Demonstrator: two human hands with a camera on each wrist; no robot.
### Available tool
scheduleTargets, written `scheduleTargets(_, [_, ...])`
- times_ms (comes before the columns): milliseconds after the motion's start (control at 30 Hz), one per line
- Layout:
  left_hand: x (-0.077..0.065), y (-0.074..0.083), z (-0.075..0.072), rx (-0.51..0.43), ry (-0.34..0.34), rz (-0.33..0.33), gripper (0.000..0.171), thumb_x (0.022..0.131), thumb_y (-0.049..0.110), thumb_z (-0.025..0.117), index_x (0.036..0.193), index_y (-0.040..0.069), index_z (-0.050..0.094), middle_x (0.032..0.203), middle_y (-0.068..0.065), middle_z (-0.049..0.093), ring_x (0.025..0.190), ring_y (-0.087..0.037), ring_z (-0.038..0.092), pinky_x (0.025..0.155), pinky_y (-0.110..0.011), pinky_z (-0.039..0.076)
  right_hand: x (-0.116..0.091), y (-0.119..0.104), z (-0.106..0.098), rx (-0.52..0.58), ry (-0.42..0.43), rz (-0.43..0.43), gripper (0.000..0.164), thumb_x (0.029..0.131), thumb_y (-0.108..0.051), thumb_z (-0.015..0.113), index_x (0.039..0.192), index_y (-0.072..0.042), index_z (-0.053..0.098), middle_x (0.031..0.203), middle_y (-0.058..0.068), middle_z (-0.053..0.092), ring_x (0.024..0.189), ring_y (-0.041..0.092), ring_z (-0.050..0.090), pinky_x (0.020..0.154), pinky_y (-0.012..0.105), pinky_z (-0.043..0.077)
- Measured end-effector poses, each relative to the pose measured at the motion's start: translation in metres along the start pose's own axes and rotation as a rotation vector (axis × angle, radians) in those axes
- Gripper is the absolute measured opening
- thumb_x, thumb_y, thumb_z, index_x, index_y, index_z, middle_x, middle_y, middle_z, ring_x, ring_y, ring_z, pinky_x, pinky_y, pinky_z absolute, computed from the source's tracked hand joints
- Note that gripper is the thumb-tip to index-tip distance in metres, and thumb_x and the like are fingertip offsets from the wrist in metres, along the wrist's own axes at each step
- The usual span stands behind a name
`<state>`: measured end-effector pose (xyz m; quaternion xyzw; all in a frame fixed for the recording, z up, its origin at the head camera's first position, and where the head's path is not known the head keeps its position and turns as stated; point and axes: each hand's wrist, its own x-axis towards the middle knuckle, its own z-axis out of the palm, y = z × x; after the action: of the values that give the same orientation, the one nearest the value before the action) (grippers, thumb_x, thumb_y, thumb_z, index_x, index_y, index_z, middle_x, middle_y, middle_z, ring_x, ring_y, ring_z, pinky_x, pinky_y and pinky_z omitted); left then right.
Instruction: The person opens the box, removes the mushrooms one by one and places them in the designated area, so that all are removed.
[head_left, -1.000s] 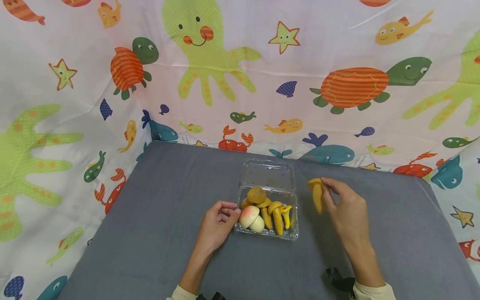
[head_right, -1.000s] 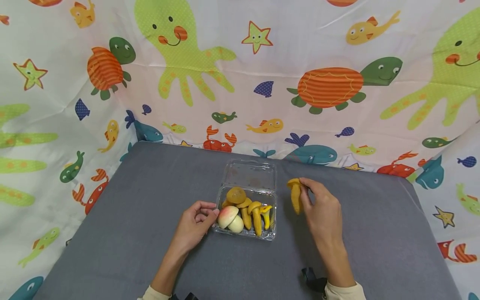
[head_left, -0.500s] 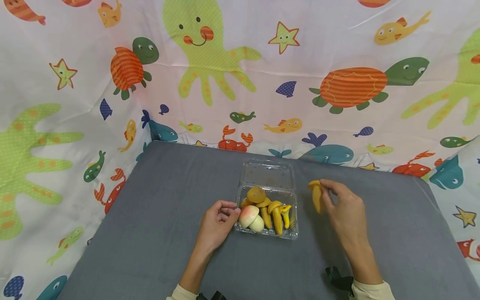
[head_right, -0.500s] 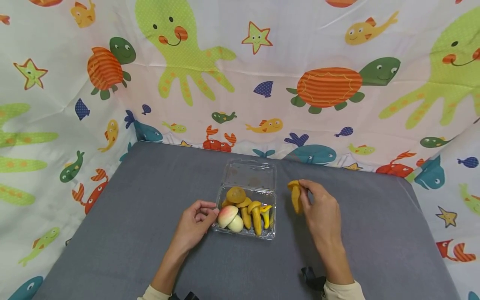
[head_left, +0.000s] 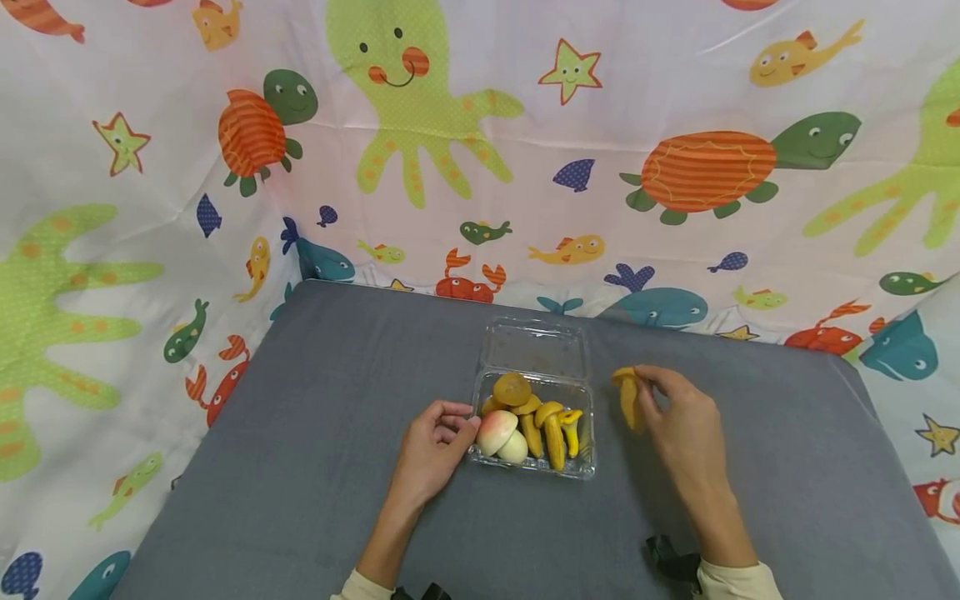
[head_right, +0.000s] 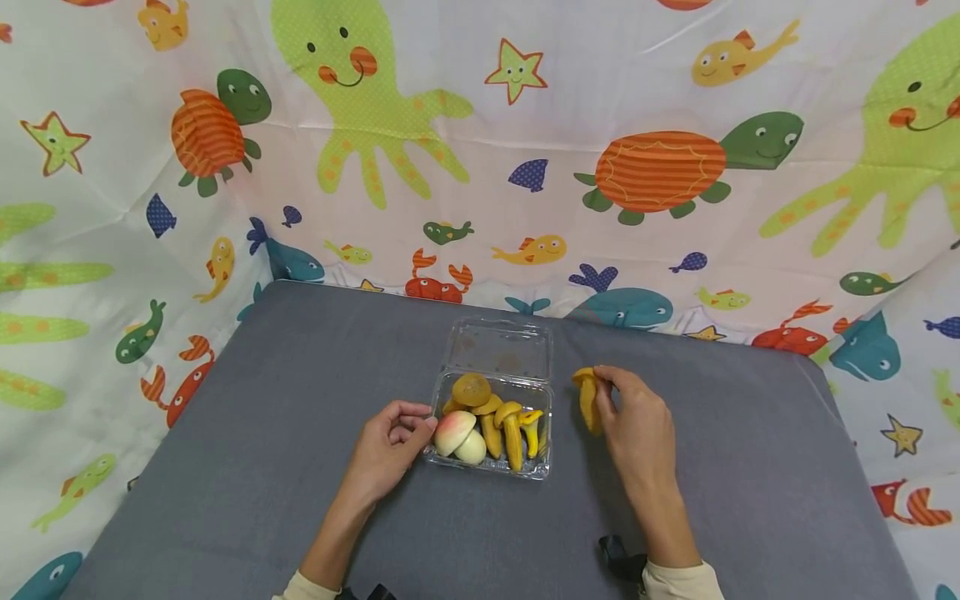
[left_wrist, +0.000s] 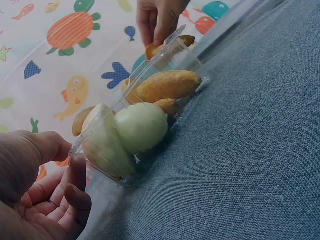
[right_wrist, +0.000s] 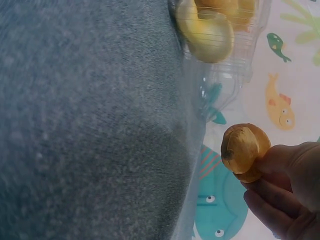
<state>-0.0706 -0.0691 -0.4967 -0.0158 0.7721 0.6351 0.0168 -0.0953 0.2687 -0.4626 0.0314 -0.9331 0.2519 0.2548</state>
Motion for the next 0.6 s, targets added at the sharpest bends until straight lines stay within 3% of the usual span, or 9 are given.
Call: scheduleTargets(600, [-0.0002, 0.001, -0.0007, 0.024, 0.0, -0.005, 0.022, 0.097, 0.024, 0.08, 0.113, 0.009, 0.075, 0.093, -0.005, 0.072, 0.069, -0.016, 0.065, 0.061, -0.024, 0.05, -0.0049, 0.0033, 0.0077, -0.012, -0.045, 0.029, 0.018, 0.094, -0.002, 0.078, 0.112, -0.006, 0.078, 0.105, 0.015, 0.079, 0.094, 0.038, 0.076, 0.077, 0.058, 0.057])
